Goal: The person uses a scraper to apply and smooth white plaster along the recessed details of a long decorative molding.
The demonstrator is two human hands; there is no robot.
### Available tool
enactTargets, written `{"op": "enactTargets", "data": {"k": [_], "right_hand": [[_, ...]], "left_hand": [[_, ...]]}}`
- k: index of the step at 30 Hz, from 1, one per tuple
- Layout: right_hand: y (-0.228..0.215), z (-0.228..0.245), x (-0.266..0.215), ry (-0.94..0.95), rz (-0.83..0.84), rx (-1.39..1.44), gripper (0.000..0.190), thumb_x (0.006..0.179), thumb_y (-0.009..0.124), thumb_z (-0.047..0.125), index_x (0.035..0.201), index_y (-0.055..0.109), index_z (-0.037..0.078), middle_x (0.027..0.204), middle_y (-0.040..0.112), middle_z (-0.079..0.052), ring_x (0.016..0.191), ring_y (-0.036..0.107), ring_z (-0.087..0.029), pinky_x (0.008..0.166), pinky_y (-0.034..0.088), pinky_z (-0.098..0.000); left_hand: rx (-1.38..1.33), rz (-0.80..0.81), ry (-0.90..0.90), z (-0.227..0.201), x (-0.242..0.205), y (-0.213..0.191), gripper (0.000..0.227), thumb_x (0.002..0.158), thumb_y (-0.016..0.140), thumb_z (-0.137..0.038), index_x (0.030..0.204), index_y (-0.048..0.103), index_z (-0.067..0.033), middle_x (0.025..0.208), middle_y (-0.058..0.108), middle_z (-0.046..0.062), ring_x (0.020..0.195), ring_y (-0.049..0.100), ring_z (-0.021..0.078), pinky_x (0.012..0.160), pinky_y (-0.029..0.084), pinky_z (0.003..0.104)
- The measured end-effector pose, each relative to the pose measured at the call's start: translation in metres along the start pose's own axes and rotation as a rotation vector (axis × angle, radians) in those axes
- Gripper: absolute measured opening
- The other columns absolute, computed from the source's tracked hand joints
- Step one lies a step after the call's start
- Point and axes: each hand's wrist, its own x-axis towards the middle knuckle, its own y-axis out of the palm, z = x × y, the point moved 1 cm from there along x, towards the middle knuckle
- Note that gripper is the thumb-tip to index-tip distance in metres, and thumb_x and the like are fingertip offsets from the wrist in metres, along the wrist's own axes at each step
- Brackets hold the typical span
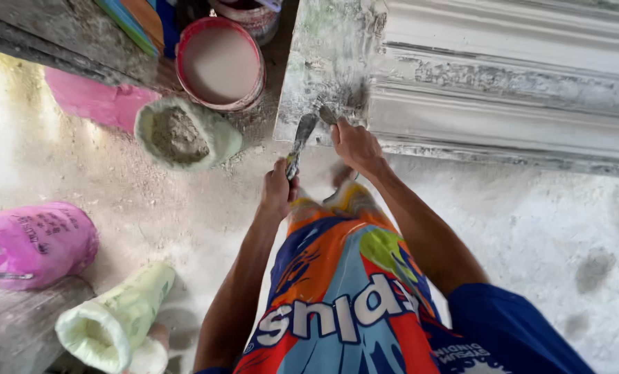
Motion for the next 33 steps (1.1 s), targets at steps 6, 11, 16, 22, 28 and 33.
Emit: {"op": "enactTargets", "data": {"k": [6, 11, 16, 22, 28, 33], "right_hand": [[0.024, 0.007, -0.032, -0.192, -0.036, -0.05, 0.018, 0.104, 0.042, 0.039, 0.1, 0.05, 0.023, 0.061, 0.066, -0.01, 0.057, 0.07, -0.037, 0.053, 0.054, -0.0481], [0.037, 0.023, -0.038, -0.508, -0.255, 0.127, 0.034, 0.115, 0.038, 0.032, 0.112, 0.058, 0.005, 0.052, 0.051, -0.012, 0.038, 0.05, -0.034, 0.038, 0.038, -0.0482], [0.033, 0.011, -0.023, -0.202, -0.232, 0.092, 0.023, 0.107, 0.045, 0.039, 0.103, 0.052, 0.017, 0.067, 0.066, -0.017, 0.065, 0.071, -0.043, 0.054, 0.054, -0.055], [0.028, 0.022, -0.026, -0.289, -0.226, 0.12, 0.024, 0.107, 0.042, 0.038, 0.104, 0.053, 0.016, 0.066, 0.069, -0.018, 0.058, 0.072, -0.04, 0.051, 0.055, -0.0534], [0.033, 0.019, -0.022, -0.374, -0.446, 0.006, 0.023, 0.107, 0.046, 0.039, 0.103, 0.055, 0.018, 0.063, 0.068, -0.013, 0.058, 0.071, -0.037, 0.05, 0.055, -0.0514], [0.047, 0.021, -0.033, -0.514, -0.4, 0.158, 0.025, 0.108, 0.045, 0.034, 0.103, 0.058, 0.014, 0.064, 0.067, -0.017, 0.057, 0.068, -0.043, 0.046, 0.054, -0.0544]], "left_hand": [[-0.155, 0.068, -0.175, 0.008, 0.001, 0.006, 0.052, 0.102, 0.042, -0.051, 0.084, 0.063, -0.0071, 0.058, 0.047, 0.0, 0.041, 0.044, 0.011, 0.036, 0.035, 0.024], [-0.205, 0.153, -0.218, -0.002, 0.0, 0.005, 0.049, 0.104, 0.037, -0.046, 0.083, 0.06, -0.0087, 0.058, 0.042, -0.005, 0.042, 0.039, 0.007, 0.037, 0.03, 0.023], [-0.411, 0.231, -0.309, -0.004, 0.001, 0.004, 0.048, 0.106, 0.036, -0.044, 0.09, 0.062, -0.0066, 0.058, 0.036, -0.01, 0.041, 0.035, 0.0022, 0.037, 0.028, 0.019], [-0.701, 0.352, -0.381, -0.011, 0.01, 0.006, 0.047, 0.109, 0.032, -0.039, 0.091, 0.061, -0.0062, 0.06, 0.038, -0.012, 0.043, 0.038, 0.0002, 0.037, 0.029, 0.015], [-1.016, 0.478, -0.482, 0.004, 0.021, 0.003, 0.037, 0.108, 0.033, -0.037, 0.084, 0.05, -0.0144, 0.069, 0.048, -0.012, 0.05, 0.049, 0.0017, 0.039, 0.033, 0.017], [-1.083, 0.534, -0.532, 0.012, 0.031, 0.0, 0.027, 0.103, 0.039, -0.029, 0.08, 0.048, -0.0165, 0.069, 0.049, -0.012, 0.048, 0.049, 0.001, 0.039, 0.032, 0.016]]}}
